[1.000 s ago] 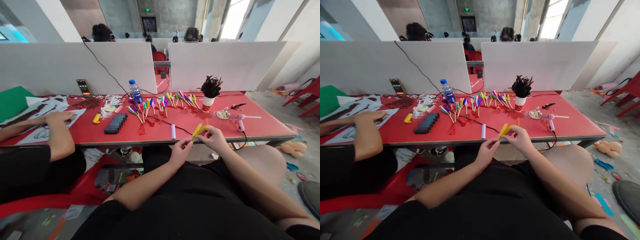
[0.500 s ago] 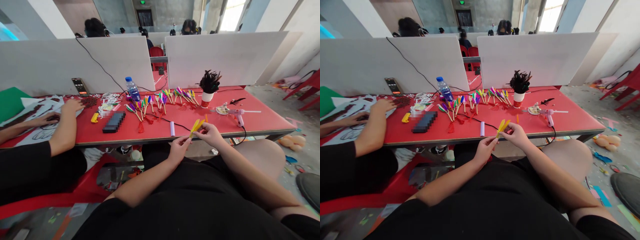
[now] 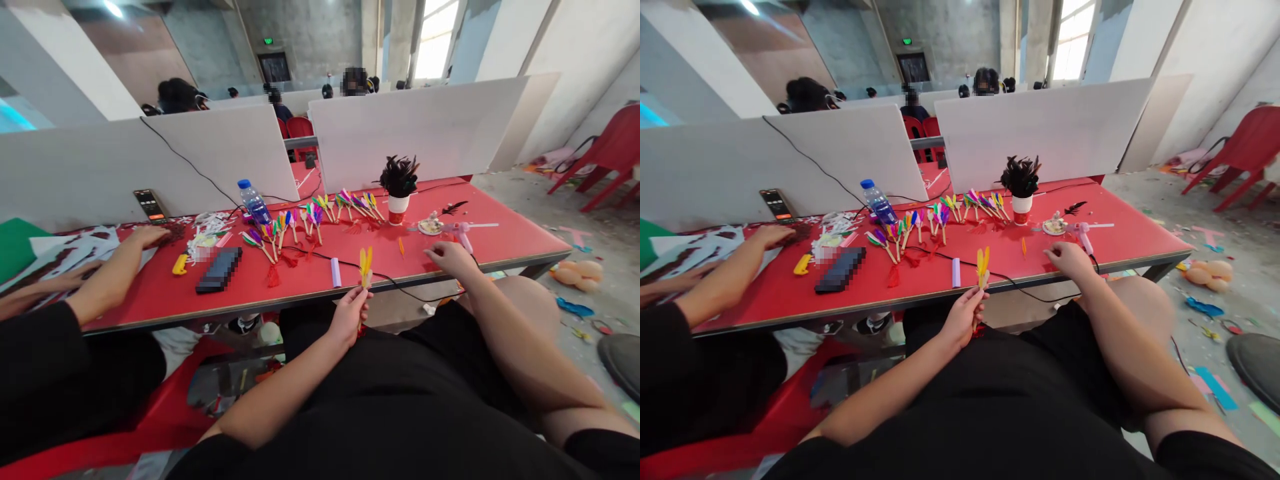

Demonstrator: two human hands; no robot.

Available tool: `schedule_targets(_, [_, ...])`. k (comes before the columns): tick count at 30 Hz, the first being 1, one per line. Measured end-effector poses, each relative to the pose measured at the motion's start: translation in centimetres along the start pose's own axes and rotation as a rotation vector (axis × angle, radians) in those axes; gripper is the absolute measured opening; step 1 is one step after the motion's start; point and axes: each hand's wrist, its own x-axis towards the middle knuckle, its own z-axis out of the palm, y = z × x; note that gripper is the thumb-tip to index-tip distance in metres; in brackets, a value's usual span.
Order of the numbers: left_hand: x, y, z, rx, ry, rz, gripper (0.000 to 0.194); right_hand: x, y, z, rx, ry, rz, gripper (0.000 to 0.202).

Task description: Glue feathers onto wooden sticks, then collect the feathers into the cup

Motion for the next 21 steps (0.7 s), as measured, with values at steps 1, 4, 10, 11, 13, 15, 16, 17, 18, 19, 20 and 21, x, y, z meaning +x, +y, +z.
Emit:
schedule_targets(1, [0.0, 0.0, 0.0, -0.005, -0.002, 0.003, 0.056, -0.1, 1.6, -0.4, -0.002, -0.016, 0.040, 0.041])
schedule_targets(4, [-0.1, 0.1, 0.1, -0.054, 0.026, 0.062, 0.057, -1.1, 6.0, -1.9, -0.051, -0.038, 0.198, 0.048])
schedule_targets(10, [-0.1, 0.2, 0.5, -0.066, 0.047, 0.168, 0.056, 0.0, 9.8, -3.8, -0.119, 0.159, 0.350, 0.054])
schedule_targets(11, [-0.2, 0.1, 0.6, -0.052, 0.045, 0.158, 0.057, 0.7, 9.7, -3.6, -0.102, 0.137, 0.327, 0.056])
schedule_targets(13, [-0.3, 0.1, 0.7, -0.028, 0.054, 0.156, 0.060, 2.2, 9.2, -3.0, -0.024, 0.087, 0.299, 0.053])
schedule_targets(15, [-0.3, 0.2, 0.6, -0.017, 0.067, 0.183, 0.061, 3.6, 8.7, -2.4, 0.088, 0.067, 0.301, 0.045])
schedule_targets(16, [-0.3, 0.2, 0.5, -0.016, 0.071, 0.198, 0.062, 4.1, 8.6, -2.1, 0.141, 0.065, 0.308, 0.041])
schedule_targets(17, [-0.3, 0.2, 0.4, -0.017, 0.071, 0.211, 0.062, 4.5, 8.4, -1.9, 0.182, 0.068, 0.315, 0.038])
schedule_targets(18, [-0.3, 0.3, 0.3, -0.019, 0.070, 0.220, 0.062, 4.8, 8.4, -1.7, 0.207, 0.077, 0.318, 0.035])
schedule_targets(19, [-0.2, 0.3, 0.2, -0.021, 0.068, 0.225, 0.062, 5.0, 8.4, -1.6, 0.222, 0.092, 0.321, 0.032])
schedule_targets(20, [-0.2, 0.3, 0.2, -0.023, 0.065, 0.226, 0.062, 5.1, 8.4, -1.5, 0.236, 0.114, 0.326, 0.031])
schedule_targets(21, [-0.2, 0.3, 0.1, -0.026, 0.062, 0.223, 0.062, 5.1, 8.4, -1.3, 0.246, 0.139, 0.330, 0.029])
